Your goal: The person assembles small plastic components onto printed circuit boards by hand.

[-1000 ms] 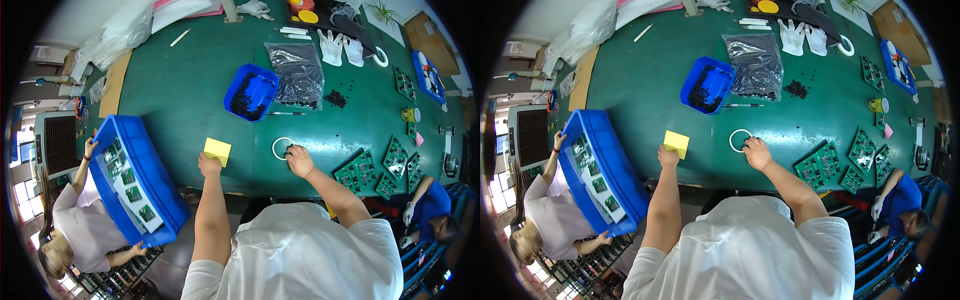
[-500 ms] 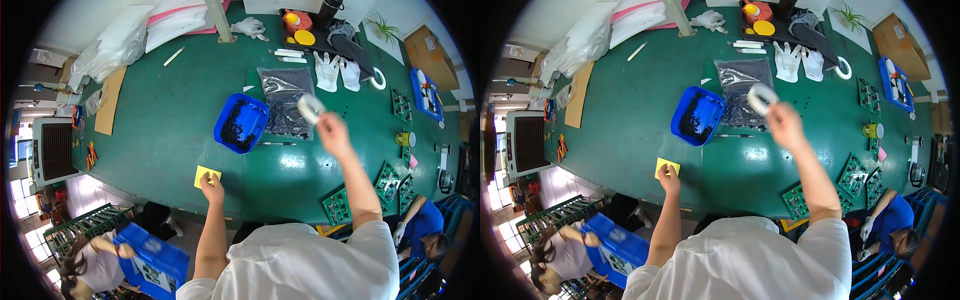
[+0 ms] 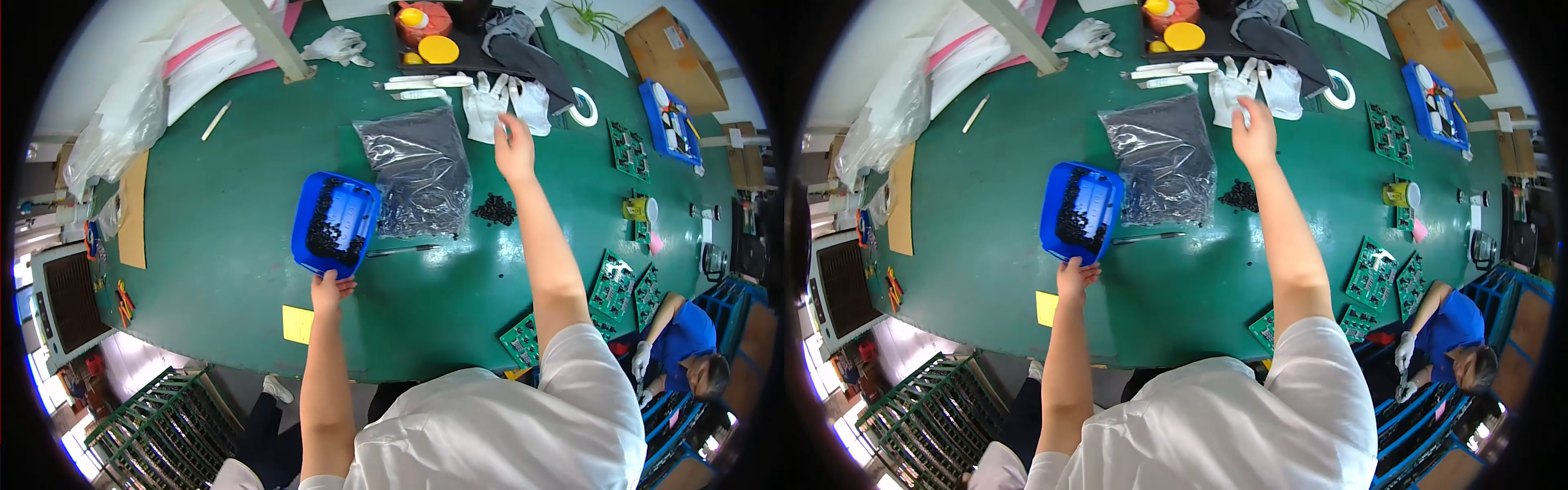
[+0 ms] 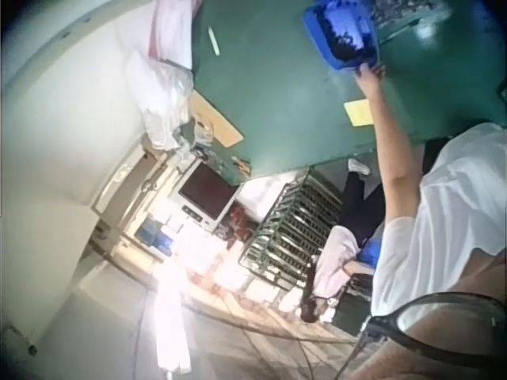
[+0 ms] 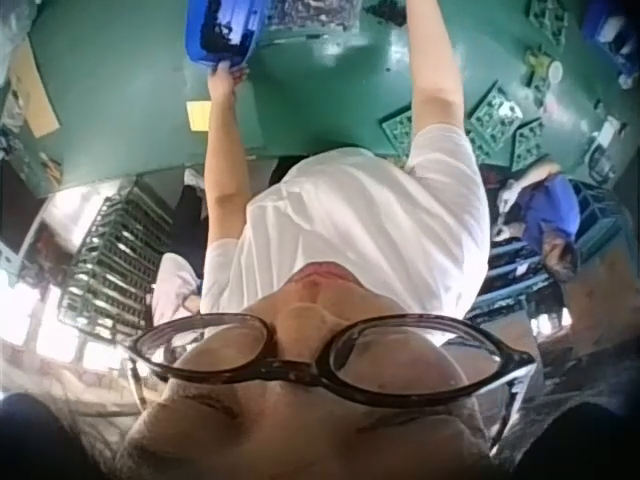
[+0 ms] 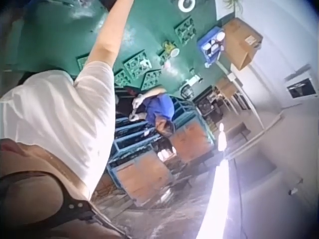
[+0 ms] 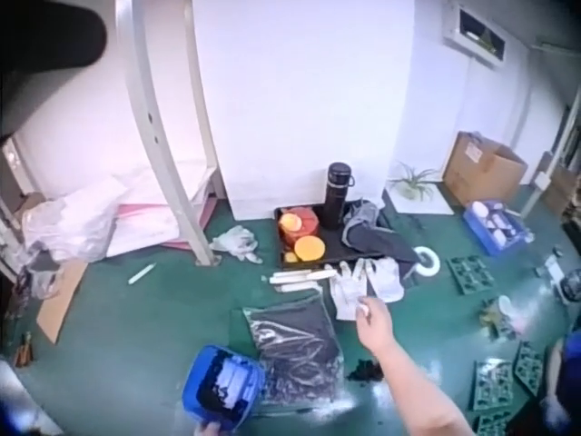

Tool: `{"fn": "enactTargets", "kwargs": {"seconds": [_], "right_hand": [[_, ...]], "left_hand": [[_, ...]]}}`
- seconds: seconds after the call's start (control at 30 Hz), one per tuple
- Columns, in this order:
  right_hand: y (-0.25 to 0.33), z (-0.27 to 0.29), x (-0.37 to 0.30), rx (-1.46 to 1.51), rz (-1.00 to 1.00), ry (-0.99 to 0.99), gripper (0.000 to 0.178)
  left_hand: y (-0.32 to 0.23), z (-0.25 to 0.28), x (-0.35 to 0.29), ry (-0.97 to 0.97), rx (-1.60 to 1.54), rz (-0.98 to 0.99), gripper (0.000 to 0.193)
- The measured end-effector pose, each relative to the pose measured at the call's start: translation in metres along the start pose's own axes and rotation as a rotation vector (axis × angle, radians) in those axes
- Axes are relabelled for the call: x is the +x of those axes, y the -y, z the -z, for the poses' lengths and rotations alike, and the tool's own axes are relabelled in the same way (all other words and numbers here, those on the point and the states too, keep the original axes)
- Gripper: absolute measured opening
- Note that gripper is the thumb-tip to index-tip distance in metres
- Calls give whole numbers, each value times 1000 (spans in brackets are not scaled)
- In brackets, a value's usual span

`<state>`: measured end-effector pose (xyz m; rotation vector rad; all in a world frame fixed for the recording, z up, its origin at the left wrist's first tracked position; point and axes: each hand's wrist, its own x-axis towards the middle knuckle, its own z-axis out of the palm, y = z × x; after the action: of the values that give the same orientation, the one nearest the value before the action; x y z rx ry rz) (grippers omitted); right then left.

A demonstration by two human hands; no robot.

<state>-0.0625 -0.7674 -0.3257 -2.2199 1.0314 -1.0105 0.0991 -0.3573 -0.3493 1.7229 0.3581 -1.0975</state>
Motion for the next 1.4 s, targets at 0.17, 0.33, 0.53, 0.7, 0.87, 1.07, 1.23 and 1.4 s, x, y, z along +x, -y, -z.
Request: {"fn": "enactTargets", "kwargs": {"seconds": [0.17,0.33,0.53,0.7,0.87,1.07,1.23,1.4], "right_hand": [[-74,52,-127,-228,-134,40,39],[-49,69,-190,-240,-142,15,39],[-7,100,-243,-123,-144,183,32],[-1,119,-275,-92,-198,260,25],[10,125,-287,-62,-245,259,24],[17,149,-282,-106,-251,176,18],[3,178,-289,-222,-385,97,15],[-12,226,-326,-403,-536,-69,14]], "left_hand": [[-10,-11,-3,-110,-138,-64,32],[-11,-13,2,-137,-147,-80,32],[-47,-4,17,-135,-51,-102,26],[-107,-14,27,-136,24,-179,26],[-164,-29,58,-93,106,-229,31],[-195,-58,94,11,63,-282,61],[-161,-24,110,-124,416,-575,60],[-43,93,75,-427,476,-631,42]]}}
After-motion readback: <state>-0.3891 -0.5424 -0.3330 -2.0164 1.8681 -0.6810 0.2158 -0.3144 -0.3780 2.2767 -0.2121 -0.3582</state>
